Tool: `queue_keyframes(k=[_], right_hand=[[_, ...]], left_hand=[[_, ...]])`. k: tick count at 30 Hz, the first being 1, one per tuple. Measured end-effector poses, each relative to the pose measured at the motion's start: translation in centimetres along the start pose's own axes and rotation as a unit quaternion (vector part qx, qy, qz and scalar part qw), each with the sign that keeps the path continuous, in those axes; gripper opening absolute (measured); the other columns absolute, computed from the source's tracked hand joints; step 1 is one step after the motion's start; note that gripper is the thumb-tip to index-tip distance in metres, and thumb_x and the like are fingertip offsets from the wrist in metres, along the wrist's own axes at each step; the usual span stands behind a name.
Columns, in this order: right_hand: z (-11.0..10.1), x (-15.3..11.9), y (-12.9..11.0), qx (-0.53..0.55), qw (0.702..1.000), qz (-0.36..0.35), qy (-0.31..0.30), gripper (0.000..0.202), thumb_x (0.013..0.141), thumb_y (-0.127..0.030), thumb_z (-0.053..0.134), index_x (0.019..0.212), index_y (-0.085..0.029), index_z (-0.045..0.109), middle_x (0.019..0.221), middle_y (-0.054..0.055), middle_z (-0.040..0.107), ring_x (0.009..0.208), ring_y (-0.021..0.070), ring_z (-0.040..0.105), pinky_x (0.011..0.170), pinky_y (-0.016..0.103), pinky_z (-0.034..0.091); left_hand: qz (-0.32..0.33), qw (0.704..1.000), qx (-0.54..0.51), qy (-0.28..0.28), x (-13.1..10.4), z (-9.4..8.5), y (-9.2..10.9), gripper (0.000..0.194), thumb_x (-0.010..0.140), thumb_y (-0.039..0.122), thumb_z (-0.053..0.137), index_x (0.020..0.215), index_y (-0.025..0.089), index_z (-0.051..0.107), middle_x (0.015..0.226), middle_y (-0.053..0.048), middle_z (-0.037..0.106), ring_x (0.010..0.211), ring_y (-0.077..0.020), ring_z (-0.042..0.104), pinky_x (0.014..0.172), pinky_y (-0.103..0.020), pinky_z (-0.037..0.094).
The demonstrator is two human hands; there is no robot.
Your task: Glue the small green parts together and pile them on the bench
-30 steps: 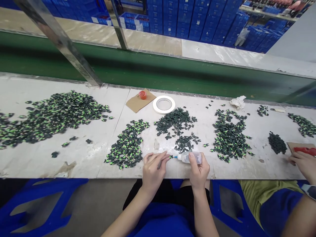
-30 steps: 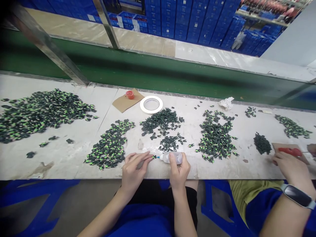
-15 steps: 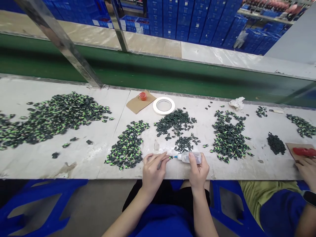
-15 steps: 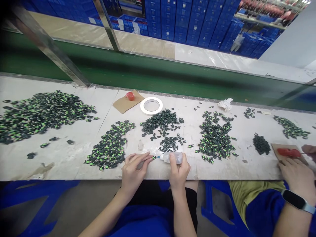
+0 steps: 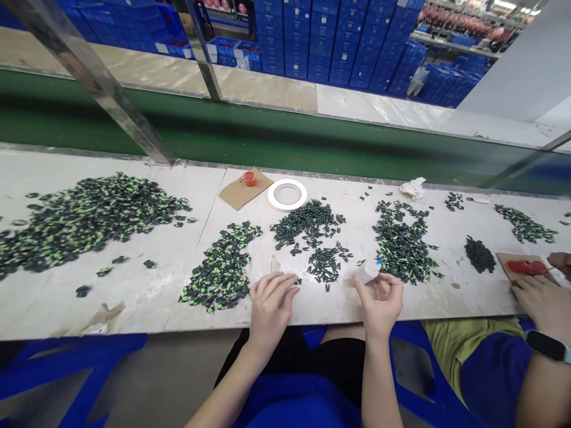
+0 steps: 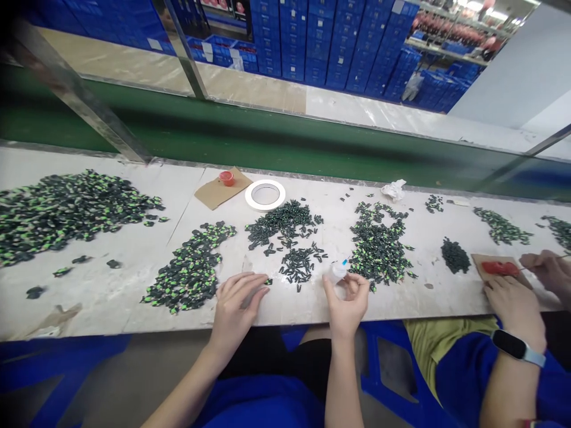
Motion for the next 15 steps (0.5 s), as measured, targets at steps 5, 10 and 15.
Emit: queue_keyframes(k=[5, 10, 15], right_hand=[[0.8, -0.2, 0.3, -0.047, 0.998, 0.012, -0.032, 0.058, 0.059, -0.038, 0.082, 0.105, -0.019, 0.051, 0.096, 0.009, 0.067, 0.085, 0.0208, 0.064, 0.079, 0.041, 0.053], [-1.1, -2.7, -4.2, -0.133, 0.970, -0.194, 0.052, 0.062, 0.063, -0.033, 0.083, 0.116, -0.020, 0.054, 0.102, 0.010, 0.062, 0.086, 0.0214, 0.061, 0.070, 0.037, 0.053], [2.5, -5.6, -5.3, -0.179, 0.938, -0.278, -0.100, 0.010, 0.086, -0.024, 0.062, 0.089, -0.024, 0.072, 0.074, 0.002, 0.057, 0.060, 0.0128, 0.057, 0.057, 0.026, 0.049]], left_hand=[[-0.002, 1.000, 0.012, -0.024, -0.1, 0.3, -0.3, 0.014, 0.090, 0.025, 0.056, 0.097, 0.025, 0.068, 0.097, -0.004, 0.074, 0.095, -0.0243, 0.061, 0.082, -0.040, 0.036], [-0.017, 1.000, 0.017, -0.018, -0.1, 0.5, -0.6, 0.015, 0.091, 0.026, 0.054, 0.094, 0.024, 0.069, 0.094, -0.005, 0.072, 0.091, -0.0239, 0.060, 0.077, -0.039, 0.037], [-0.029, 0.999, 0.016, -0.023, 0.0, 0.7, -0.8, 0.015, 0.090, 0.026, 0.055, 0.088, 0.024, 0.070, 0.092, -0.005, 0.072, 0.090, -0.0244, 0.059, 0.076, -0.039, 0.037]])
Point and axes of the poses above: each hand's wrist, its own x-axis towards the middle knuckle, its own z-axis out of the palm, y = z × x, the point moved 9 cm from there along x, towards the middle knuckle
